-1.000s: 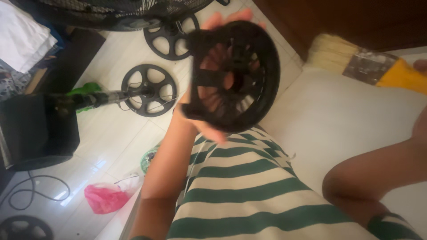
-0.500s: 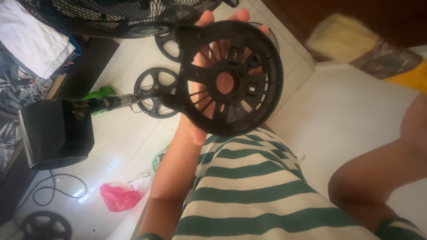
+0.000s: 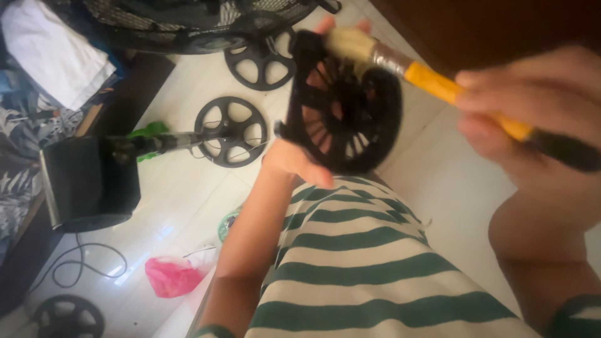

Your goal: The person unscrews the rear housing of a standing fan with a screwdriver, then brushes dust from the fan blade and grille with a brush, turning the parts to reach different sides.

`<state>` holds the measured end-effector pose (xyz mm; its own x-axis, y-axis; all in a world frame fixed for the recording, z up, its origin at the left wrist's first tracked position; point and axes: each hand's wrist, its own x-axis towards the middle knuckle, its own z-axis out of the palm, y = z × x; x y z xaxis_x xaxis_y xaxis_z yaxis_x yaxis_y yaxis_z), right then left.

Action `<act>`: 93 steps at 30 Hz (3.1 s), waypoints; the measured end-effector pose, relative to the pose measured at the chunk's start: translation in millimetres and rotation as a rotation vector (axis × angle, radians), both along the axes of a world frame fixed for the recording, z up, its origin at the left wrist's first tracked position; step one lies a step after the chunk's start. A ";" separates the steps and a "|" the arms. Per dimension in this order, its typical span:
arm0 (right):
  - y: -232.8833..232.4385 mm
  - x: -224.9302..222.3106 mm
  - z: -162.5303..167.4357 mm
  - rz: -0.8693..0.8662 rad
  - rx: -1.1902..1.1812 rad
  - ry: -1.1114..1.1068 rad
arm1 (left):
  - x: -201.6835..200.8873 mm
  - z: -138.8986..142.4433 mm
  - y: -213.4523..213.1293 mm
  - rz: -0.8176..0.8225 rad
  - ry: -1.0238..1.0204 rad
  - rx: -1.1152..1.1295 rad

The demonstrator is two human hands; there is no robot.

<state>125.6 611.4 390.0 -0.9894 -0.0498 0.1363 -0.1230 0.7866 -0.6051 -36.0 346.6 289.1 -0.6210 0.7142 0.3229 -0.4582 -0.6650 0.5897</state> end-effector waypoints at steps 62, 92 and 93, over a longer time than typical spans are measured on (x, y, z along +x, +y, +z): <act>85.4 21.6 -87.8 -0.186 -0.484 -0.060 | -11.2 -37.6 0.5 0.248 0.491 -0.167; 1.0 -47.0 -3.8 0.378 -0.291 0.028 | -5.0 -35.4 12.8 -0.266 -0.054 0.199; 1.4 -45.4 -10.4 0.284 -0.409 0.004 | -5.6 -34.8 13.1 -0.267 -0.053 0.191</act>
